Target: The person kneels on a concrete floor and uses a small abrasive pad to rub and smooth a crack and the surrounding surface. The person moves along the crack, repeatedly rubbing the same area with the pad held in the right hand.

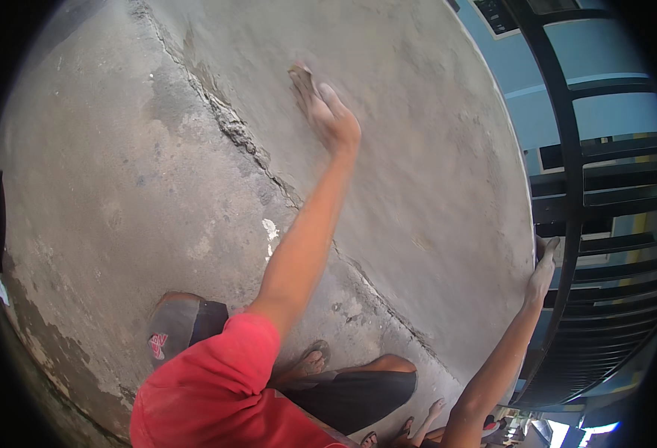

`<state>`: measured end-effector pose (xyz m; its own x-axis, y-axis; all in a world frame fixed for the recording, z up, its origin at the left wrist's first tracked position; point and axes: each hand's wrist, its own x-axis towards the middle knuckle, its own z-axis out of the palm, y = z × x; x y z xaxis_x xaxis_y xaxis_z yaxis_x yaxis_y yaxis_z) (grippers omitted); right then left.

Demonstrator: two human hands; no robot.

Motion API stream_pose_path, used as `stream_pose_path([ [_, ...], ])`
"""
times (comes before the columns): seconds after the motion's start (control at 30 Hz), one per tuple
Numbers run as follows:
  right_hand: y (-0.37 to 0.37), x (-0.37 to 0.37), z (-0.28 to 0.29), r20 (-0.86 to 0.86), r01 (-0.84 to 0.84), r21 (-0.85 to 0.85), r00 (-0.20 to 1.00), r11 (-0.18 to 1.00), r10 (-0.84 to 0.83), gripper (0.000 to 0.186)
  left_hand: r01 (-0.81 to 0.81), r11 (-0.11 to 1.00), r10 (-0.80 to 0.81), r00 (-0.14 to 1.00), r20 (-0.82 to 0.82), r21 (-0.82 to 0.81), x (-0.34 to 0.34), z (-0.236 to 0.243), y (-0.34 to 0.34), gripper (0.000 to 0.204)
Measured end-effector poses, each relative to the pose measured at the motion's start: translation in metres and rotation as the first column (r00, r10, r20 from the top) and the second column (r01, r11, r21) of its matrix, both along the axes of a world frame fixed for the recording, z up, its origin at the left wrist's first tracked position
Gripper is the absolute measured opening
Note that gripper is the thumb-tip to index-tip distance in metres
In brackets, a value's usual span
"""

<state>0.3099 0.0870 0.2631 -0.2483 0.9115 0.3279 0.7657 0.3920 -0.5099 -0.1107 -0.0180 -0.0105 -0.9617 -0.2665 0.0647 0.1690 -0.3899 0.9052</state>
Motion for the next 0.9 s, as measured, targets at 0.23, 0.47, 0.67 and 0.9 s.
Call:
stream_pose_path([
  [0.23, 0.009, 0.016, 0.002, 0.035, -0.018, 0.03, 0.999, 0.999, 0.017, 0.099, 0.284, 0.948, -0.308, 0.934, -0.18, -0.147, 0.106, -0.02, 0.015, 0.062],
  [0.47, 0.002, -0.002, -0.001, 0.005, -0.032, -0.005, 0.999, 0.999, 0.032, 0.102, 0.129, 0.988, -0.138, 0.984, -0.117, -0.084, 0.052, -0.013, 0.003, 0.063],
  [0.67, 0.018, 0.025, -0.002, -0.069, -0.05, -0.002, 0.996, 0.999, 0.05, 0.103, 0.261, 0.957, -0.28, 0.947, -0.159, -0.13, 0.104, -0.021, 0.01, 0.062],
  [0.9, -0.003, -0.008, -0.002, -0.001, 0.021, 0.053, 1.0, 0.998, -0.021, 0.101, 0.199, 0.971, -0.216, 0.968, -0.127, -0.132, 0.068, -0.006, 0.003, 0.063],
])
